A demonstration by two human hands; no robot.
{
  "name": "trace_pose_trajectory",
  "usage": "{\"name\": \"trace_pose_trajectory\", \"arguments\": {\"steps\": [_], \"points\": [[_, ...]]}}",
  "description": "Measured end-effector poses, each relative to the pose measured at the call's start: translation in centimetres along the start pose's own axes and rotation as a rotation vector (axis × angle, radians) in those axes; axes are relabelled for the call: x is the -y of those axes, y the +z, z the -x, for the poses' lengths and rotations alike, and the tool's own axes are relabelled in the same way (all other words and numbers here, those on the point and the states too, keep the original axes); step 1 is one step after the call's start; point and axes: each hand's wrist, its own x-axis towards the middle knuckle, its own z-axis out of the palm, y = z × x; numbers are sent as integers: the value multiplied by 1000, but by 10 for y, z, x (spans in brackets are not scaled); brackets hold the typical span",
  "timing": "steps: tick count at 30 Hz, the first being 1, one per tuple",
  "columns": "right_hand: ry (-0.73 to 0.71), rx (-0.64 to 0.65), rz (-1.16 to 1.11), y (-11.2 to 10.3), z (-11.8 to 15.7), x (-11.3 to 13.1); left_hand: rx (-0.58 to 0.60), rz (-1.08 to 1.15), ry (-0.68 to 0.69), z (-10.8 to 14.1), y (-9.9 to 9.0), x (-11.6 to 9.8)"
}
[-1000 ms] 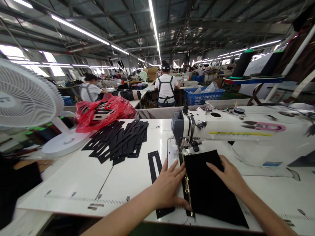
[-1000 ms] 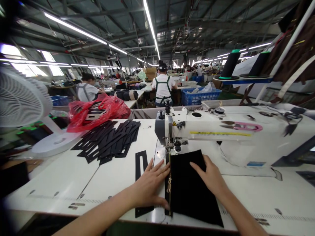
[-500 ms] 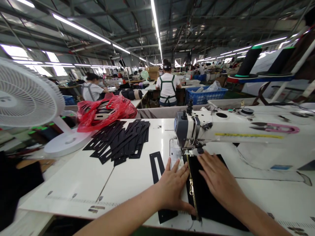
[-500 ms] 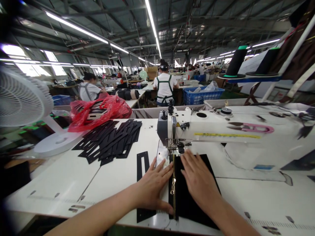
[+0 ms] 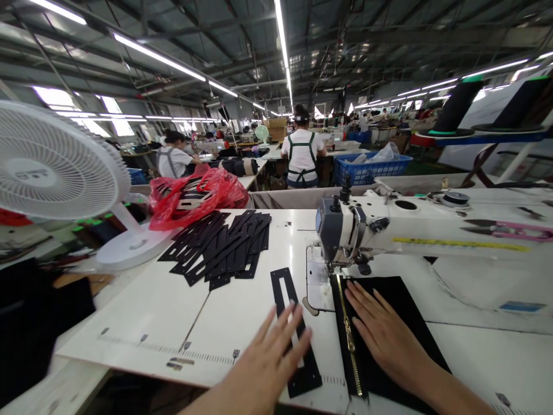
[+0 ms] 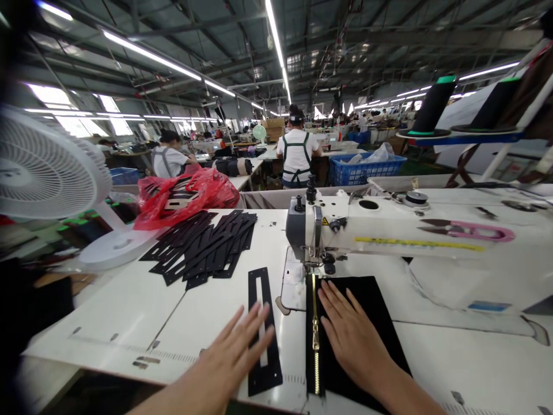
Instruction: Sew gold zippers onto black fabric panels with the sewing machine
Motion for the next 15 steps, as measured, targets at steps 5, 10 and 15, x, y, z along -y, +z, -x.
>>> {"name": "trace_pose_trajectory", "arguments": {"steps": [5, 10, 15], "points": [[-37, -29, -2, -2, 1, -2, 20, -131, 10, 23, 18, 24], [-64, -115, 4, -2, 1, -4, -291, -143, 109, 17, 37, 26], [-93, -160, 85, 0, -1, 1, -225, -83, -61, -14, 3, 32]]}}
